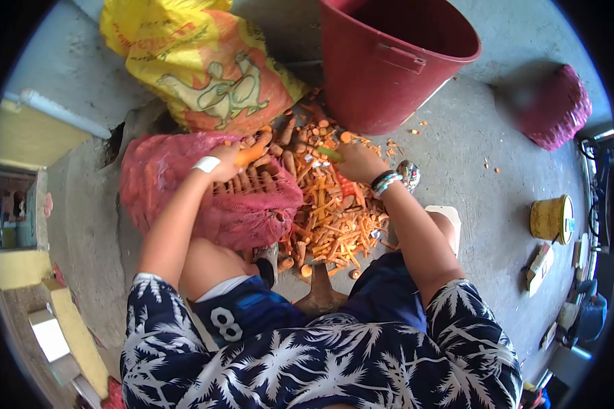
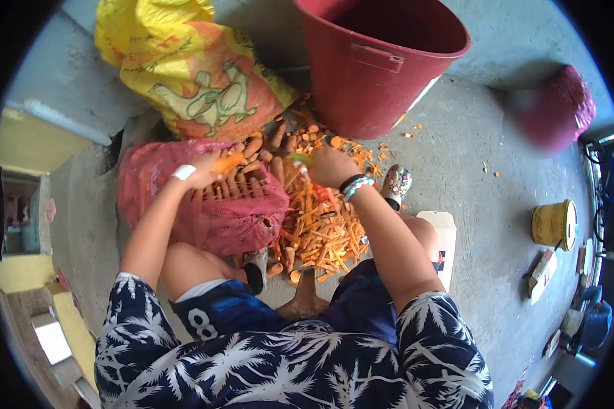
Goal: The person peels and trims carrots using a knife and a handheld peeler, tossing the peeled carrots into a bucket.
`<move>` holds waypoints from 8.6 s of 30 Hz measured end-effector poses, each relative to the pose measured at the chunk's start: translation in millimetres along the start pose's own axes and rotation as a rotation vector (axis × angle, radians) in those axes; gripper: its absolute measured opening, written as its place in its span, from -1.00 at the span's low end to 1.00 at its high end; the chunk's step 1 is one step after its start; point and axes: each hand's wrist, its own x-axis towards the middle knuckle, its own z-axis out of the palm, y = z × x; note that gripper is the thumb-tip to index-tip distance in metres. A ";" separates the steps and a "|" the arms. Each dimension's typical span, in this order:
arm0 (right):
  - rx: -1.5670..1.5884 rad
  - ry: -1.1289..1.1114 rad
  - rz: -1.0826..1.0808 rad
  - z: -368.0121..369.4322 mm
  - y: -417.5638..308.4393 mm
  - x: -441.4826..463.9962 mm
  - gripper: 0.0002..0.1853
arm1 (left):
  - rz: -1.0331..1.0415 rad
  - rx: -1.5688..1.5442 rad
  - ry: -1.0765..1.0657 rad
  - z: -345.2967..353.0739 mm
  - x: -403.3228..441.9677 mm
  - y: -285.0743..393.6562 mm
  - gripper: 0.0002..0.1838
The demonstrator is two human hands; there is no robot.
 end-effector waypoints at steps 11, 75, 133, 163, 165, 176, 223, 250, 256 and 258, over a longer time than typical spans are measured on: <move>0.533 0.028 -0.199 -23.9 -78.0 -100.3 -0.79 | 0.346 -0.657 0.967 14.8 -116.2 87.4 -0.73; -0.225 0.096 0.193 34.0 7.8 -29.9 -0.71 | 0.681 -0.788 0.942 20.5 -85.5 99.4 -0.73; -0.089 0.136 0.040 39.4 1.7 -33.3 -0.81 | -0.479 -0.037 0.250 116.2 102.6 -65.8 -0.40; 0.120 0.108 0.100 33.1 -2.5 -9.2 -0.83 | 0.035 -0.613 0.437 16.2 121.3 -60.2 -0.60; 0.135 0.146 0.075 26.1 -5.7 -15.4 -0.83 | 0.052 -1.016 0.344 -12.4 64.6 -55.3 -0.70; 0.175 0.351 -0.123 -12.8 -19.5 -33.9 -0.82 | 0.084 -1.896 0.356 16.1 -63.7 65.9 -0.38; 1.070 -0.001 0.108 16.1 -56.7 -37.9 -0.73 | 0.331 -2.014 0.346 19.1 -32.4 99.6 -0.60; 0.414 0.144 -0.200 -15.8 -47.4 -45.0 -0.72 | 0.024 -0.765 0.633 31.2 -44.5 87.4 -0.58; 0.435 0.097 -0.230 -19.9 -51.5 -48.4 -0.73 | 0.031 -0.722 0.631 24.6 -53.0 87.2 -0.60; 0.427 0.097 -0.217 -18.3 -49.4 -47.4 -0.73 | 0.027 -0.711 0.646 25.1 -52.5 87.4 -0.60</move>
